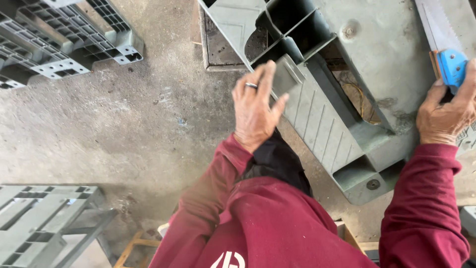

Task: The person uses a hand saw to cut a rectangular section out of a gray plastic pallet. They switch between a blue-handled saw and an orange-handled saw to complete the cut and remove the piece.

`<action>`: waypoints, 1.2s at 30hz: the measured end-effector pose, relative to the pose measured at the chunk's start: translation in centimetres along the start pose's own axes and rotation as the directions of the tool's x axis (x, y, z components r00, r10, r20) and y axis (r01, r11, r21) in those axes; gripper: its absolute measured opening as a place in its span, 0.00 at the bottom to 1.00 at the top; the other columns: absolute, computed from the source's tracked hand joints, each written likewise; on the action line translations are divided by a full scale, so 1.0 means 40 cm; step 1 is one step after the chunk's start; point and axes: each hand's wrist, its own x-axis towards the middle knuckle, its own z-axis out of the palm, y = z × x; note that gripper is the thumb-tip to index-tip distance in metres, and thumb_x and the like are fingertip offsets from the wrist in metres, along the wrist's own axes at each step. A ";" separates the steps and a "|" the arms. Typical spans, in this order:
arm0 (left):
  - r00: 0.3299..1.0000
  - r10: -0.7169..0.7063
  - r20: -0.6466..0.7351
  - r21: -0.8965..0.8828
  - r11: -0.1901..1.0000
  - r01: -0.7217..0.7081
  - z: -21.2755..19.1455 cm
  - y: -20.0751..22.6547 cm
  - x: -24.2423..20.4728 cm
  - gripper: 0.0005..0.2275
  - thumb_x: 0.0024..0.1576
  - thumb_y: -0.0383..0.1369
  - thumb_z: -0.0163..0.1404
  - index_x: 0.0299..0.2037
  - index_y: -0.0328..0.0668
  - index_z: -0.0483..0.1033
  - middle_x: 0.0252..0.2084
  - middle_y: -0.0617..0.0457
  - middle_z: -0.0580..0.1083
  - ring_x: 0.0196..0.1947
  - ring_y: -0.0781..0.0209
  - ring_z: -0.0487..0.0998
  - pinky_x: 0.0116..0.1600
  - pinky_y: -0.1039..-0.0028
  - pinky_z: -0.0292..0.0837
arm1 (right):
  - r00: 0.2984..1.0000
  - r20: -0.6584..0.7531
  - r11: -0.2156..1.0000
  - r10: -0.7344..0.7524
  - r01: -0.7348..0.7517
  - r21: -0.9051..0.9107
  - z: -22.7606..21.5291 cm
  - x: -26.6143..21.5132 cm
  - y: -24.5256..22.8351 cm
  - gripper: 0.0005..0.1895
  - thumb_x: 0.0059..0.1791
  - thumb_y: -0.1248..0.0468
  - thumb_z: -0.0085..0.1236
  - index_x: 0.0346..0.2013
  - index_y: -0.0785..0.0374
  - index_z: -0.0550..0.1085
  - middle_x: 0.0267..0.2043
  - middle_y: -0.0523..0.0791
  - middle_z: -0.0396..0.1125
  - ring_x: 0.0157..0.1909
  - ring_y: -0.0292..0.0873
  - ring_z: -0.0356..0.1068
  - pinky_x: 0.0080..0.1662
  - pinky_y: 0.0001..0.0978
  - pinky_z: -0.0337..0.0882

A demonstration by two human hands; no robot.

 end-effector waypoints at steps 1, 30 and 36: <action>1.000 0.000 -0.006 0.023 1.000 0.000 -0.010 -0.027 0.030 0.34 0.61 0.42 0.59 0.74 0.41 0.57 0.67 0.45 0.64 0.65 0.46 0.64 0.71 0.54 0.57 | 1.000 0.001 1.000 0.008 -0.008 0.004 0.001 -0.002 -0.001 0.27 0.59 0.71 0.49 0.73 0.69 0.59 0.64 0.58 0.67 0.62 0.59 0.71 0.66 0.45 0.71; 0.980 0.197 0.039 -0.008 0.980 -0.197 0.011 -0.295 0.406 0.22 0.75 0.43 0.40 0.77 0.46 0.58 0.81 0.48 0.48 0.81 0.46 0.44 0.82 0.55 0.45 | 0.849 -0.070 0.690 0.523 -0.374 0.620 -0.067 -0.033 -0.410 0.13 0.64 0.66 0.52 0.62 0.69 0.69 0.45 0.51 0.70 0.38 0.43 0.70 0.44 0.35 0.73; 0.906 0.346 0.244 -0.480 0.855 -0.197 -0.119 -0.295 0.326 0.10 0.69 0.30 0.53 0.58 0.39 0.75 0.59 0.47 0.74 0.61 0.53 0.75 0.65 0.66 0.74 | 0.471 0.483 -0.466 0.738 -0.163 0.870 0.069 -0.023 -1.005 0.22 0.57 0.64 0.60 0.61 0.68 0.63 0.43 0.50 0.67 0.33 0.41 0.69 0.39 0.39 0.74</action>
